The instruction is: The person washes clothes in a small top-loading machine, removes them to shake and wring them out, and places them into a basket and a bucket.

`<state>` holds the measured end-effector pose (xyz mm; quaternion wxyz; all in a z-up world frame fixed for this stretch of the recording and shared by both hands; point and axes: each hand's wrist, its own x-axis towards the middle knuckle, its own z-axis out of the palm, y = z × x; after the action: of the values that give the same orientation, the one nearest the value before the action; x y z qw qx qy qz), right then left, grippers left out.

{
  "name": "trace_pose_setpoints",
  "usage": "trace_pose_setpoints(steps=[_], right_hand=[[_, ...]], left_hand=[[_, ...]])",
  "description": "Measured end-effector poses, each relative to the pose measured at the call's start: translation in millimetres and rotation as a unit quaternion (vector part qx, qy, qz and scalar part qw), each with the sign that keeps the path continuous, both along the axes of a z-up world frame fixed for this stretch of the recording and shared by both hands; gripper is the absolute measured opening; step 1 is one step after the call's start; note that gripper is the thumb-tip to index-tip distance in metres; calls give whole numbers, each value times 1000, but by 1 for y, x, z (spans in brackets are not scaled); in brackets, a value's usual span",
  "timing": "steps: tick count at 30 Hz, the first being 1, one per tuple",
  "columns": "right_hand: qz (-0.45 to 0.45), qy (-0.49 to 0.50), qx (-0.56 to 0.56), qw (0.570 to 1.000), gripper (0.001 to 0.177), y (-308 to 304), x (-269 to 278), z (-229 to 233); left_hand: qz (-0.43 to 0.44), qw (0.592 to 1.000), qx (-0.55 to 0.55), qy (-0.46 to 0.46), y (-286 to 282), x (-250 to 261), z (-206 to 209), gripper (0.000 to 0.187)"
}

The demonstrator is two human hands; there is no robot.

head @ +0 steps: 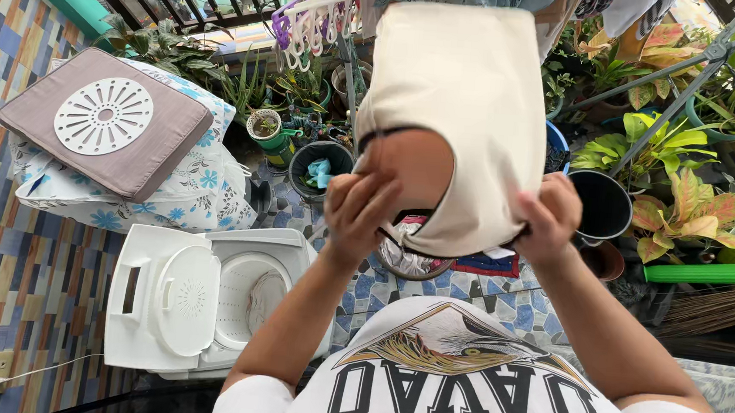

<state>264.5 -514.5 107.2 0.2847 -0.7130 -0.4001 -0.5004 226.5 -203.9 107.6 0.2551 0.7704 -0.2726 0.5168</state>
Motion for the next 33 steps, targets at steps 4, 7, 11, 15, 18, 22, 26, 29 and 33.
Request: trace_pose_setpoints(steps=[4,7,11,15,18,22,26,29,33], right_hand=[[-68,436,-408,799,42,24,0,-89],[-22,462,-428,776,50,21,10,-63],[-112,330,-61,935,71,5,-15,42],[-46,161,9,986,60,8,-18,31],[-56,386,-288,875,52,32,-9,-33],[-12,603,-497,623,54,34,-11,-64],[-76,356,-182,913,63,25,0,22],[-69,188,-18,980,70,16,-9,58],[-30,200,-87,975,60,33,-3,-8]], left_hand=[[16,821,262,507,-6,14,-84,26],[-52,763,174,621,-1,-5,-78,50],[2,963,-74,258,14,-11,18,49],[38,996,10,83,14,-14,21,40],[43,912,156,378,2,2,-35,30],[-19,711,244,659,7,-4,-71,51],[16,955,-34,293,15,-6,4,60],[31,993,-51,103,28,-15,40,58],[32,976,22,212,19,-10,-18,45]])
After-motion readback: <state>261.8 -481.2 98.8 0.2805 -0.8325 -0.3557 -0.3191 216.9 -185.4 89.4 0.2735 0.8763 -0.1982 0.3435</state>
